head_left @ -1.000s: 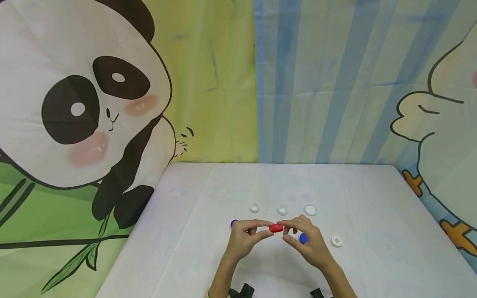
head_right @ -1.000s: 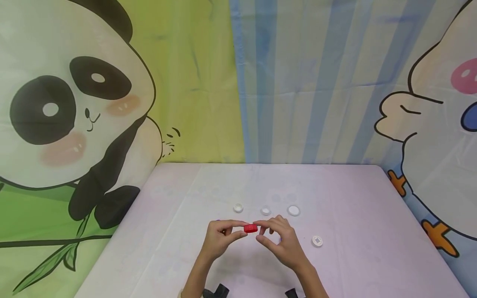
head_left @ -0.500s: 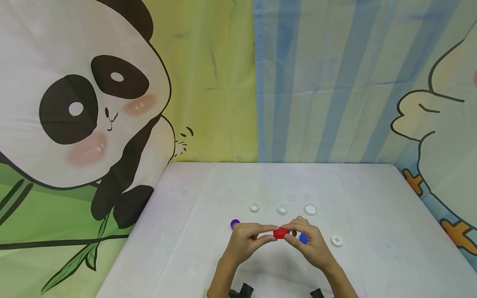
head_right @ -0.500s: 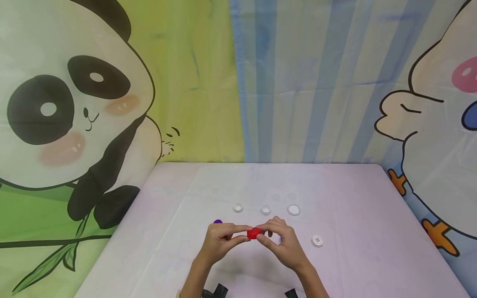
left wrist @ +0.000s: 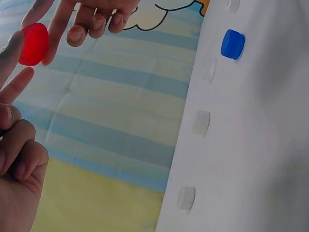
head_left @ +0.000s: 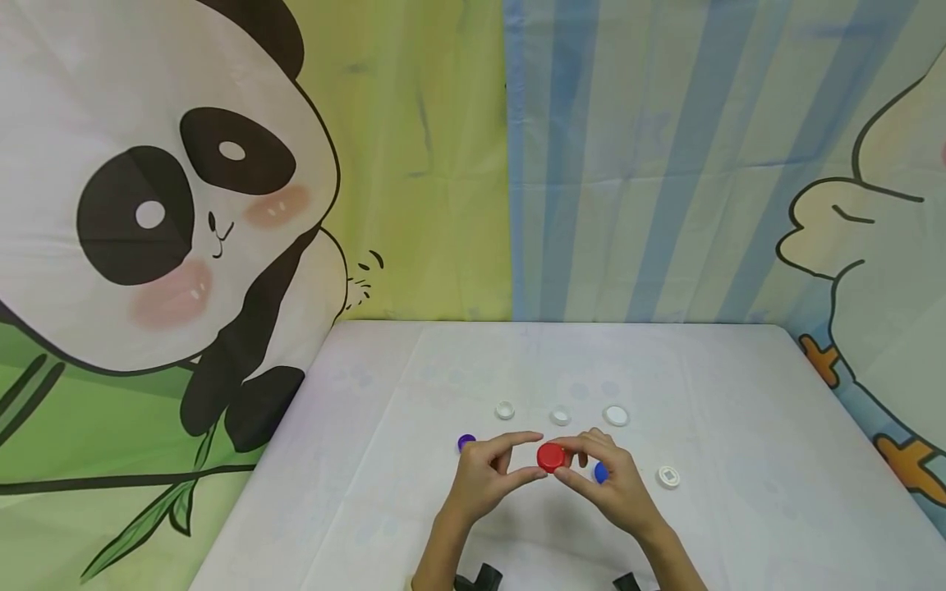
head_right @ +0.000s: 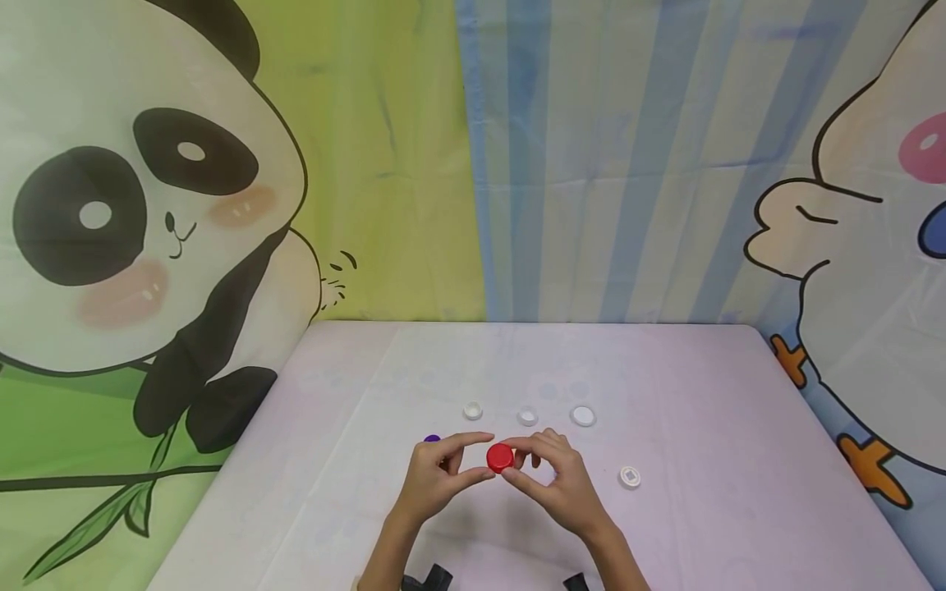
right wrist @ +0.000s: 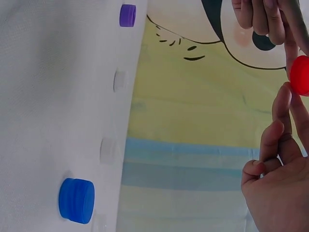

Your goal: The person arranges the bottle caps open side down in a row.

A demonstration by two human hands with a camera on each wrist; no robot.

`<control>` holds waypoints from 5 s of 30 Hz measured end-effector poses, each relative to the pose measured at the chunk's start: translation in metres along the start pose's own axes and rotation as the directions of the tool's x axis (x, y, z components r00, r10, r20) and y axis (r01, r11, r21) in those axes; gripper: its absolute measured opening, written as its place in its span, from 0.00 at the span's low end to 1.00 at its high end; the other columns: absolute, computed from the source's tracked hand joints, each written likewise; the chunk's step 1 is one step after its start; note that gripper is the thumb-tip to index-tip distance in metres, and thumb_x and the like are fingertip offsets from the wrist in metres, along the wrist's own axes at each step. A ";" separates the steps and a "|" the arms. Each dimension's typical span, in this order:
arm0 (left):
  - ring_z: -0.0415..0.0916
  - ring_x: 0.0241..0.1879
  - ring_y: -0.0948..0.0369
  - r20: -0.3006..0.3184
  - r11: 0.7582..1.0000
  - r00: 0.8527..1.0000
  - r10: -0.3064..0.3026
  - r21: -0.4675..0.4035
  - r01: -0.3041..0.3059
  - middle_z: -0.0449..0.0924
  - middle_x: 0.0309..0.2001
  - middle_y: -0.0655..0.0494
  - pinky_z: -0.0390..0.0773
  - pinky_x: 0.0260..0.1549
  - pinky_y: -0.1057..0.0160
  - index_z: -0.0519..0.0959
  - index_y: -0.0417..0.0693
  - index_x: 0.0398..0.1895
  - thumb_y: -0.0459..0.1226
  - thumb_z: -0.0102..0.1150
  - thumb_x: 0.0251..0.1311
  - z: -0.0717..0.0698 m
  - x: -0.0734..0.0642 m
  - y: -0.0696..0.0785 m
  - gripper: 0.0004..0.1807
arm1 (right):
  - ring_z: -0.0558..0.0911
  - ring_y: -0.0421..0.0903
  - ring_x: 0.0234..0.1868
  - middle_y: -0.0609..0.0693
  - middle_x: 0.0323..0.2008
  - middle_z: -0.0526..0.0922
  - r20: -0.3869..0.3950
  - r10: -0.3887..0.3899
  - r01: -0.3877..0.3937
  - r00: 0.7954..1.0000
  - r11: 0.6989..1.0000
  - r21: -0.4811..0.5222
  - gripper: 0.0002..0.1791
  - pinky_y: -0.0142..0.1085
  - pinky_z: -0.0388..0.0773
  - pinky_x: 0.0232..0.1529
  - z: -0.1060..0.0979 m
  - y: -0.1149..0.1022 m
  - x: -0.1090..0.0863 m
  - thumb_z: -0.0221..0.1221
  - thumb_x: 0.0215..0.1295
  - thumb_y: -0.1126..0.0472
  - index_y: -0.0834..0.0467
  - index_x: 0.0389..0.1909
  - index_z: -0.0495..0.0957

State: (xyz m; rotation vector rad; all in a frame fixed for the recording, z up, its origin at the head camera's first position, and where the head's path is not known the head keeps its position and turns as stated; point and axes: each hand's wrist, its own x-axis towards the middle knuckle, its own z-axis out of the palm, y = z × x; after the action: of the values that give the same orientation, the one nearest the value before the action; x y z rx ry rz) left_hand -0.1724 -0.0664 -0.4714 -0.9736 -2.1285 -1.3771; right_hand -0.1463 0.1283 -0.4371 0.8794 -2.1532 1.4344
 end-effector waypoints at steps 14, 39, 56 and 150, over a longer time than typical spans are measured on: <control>0.46 0.14 0.74 0.037 0.993 0.993 -0.114 -0.014 0.114 0.52 0.10 0.62 0.49 0.10 0.75 0.81 0.46 0.42 0.37 0.66 0.46 0.001 -0.010 -0.004 0.16 | 0.68 0.35 0.33 0.40 0.27 0.73 -0.008 -0.009 0.008 1.000 0.993 -0.117 0.21 0.26 0.60 0.34 0.008 0.022 -0.010 0.69 0.42 0.65 0.52 0.41 0.78; 0.50 0.12 0.73 0.123 0.855 0.913 -0.389 0.418 0.308 0.53 0.10 0.69 0.57 0.13 0.74 0.80 0.53 0.45 0.46 0.61 0.49 0.034 -0.050 -0.070 0.18 | 0.62 0.35 0.24 0.37 0.17 0.67 0.098 0.206 -0.110 0.974 0.801 -0.589 0.16 0.31 0.55 0.28 0.062 0.098 -0.032 0.71 0.38 0.50 0.52 0.29 0.83; 0.61 0.13 0.68 0.102 0.768 0.906 -0.410 0.574 0.283 0.68 0.12 0.62 0.63 0.14 0.70 0.78 0.53 0.49 0.49 0.59 0.51 0.042 -0.053 -0.065 0.22 | 0.62 0.38 0.24 0.38 0.19 0.68 0.113 0.229 -0.113 0.967 0.779 -0.617 0.18 0.33 0.57 0.29 0.064 0.101 -0.036 0.68 0.42 0.50 0.55 0.34 0.83; 0.50 0.12 0.74 0.052 0.973 0.972 -0.230 -0.022 0.231 0.56 0.10 0.61 0.51 0.09 0.74 0.80 0.48 0.43 0.39 0.64 0.48 -0.028 0.001 0.018 0.16 | 0.65 0.35 0.33 0.36 0.30 0.77 -0.084 -0.173 0.145 0.981 0.951 -0.272 0.21 0.27 0.57 0.36 0.020 0.015 -0.001 0.70 0.41 0.57 0.48 0.42 0.80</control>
State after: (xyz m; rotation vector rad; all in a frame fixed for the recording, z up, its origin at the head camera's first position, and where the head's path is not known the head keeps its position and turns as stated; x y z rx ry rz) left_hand -0.1599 -0.0868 -0.4481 -0.7970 -2.3249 -1.5089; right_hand -0.1560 0.1140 -0.4559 0.8348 -2.0804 1.0598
